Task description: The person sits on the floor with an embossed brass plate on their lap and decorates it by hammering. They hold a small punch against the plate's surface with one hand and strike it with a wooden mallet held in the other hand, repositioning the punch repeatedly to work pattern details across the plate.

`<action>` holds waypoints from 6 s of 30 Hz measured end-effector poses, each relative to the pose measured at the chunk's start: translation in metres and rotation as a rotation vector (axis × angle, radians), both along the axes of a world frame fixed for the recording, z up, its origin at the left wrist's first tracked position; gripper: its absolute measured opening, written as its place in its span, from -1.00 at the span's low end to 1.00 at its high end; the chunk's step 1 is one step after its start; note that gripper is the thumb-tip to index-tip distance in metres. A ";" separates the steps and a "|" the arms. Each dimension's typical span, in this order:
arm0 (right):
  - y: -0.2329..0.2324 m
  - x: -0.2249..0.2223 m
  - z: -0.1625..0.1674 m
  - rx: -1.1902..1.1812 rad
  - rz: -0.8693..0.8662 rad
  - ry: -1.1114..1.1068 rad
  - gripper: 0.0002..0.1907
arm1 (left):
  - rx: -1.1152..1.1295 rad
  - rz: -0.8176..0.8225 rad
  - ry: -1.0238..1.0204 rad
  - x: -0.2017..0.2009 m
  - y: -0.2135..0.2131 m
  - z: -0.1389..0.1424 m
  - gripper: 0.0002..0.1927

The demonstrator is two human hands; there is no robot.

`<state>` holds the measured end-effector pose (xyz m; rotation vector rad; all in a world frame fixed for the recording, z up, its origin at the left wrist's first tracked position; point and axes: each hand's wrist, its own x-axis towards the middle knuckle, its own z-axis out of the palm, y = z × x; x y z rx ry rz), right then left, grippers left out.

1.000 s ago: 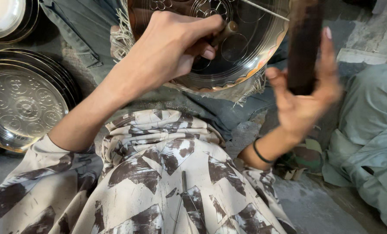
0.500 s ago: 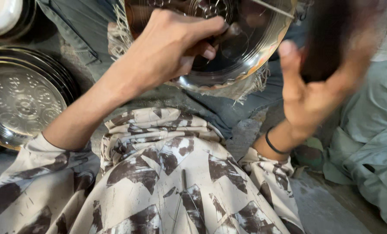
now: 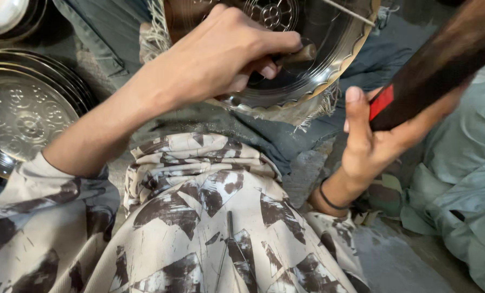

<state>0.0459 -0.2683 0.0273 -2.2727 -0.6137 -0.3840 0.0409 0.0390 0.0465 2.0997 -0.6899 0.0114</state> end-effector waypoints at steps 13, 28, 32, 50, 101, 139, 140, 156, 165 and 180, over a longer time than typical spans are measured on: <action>-0.004 -0.051 -0.012 -0.357 -0.108 0.048 -0.44 | 0.122 -0.162 -0.059 0.015 0.001 -0.002 -0.59; 0.035 -0.080 -0.051 0.116 -0.353 0.247 -0.21 | 0.284 -0.459 -0.020 0.039 -0.003 0.015 -0.73; 0.034 -0.083 -0.060 -0.100 -0.117 -0.017 -0.31 | 0.365 -0.505 0.037 0.045 -0.004 0.023 -0.52; 0.043 -0.093 -0.088 0.575 -0.195 0.075 0.11 | 0.363 -0.583 0.034 0.055 -0.007 0.031 -0.68; 0.033 -0.039 -0.040 -0.185 -0.023 -0.134 -0.19 | 0.199 -0.098 -0.065 0.019 0.018 -0.023 -0.74; 0.041 -0.022 -0.024 0.234 -0.009 0.137 -0.22 | -0.200 -0.080 -0.045 0.019 0.013 0.005 -0.65; 0.044 -0.029 -0.030 0.338 -0.061 0.209 -0.23 | -0.192 -0.189 -0.025 0.028 0.013 0.005 -0.65; 0.038 -0.076 -0.095 0.519 -0.435 0.105 -0.18 | 0.341 -0.561 -0.063 0.062 -0.015 0.018 -0.80; 0.041 -0.074 -0.096 0.449 -0.555 0.019 0.02 | 0.405 -0.552 -0.068 0.057 -0.012 0.012 -0.83; 0.037 -0.059 -0.066 -0.100 -0.231 -0.192 -0.09 | 0.352 -0.531 -0.110 0.059 -0.010 0.011 -0.80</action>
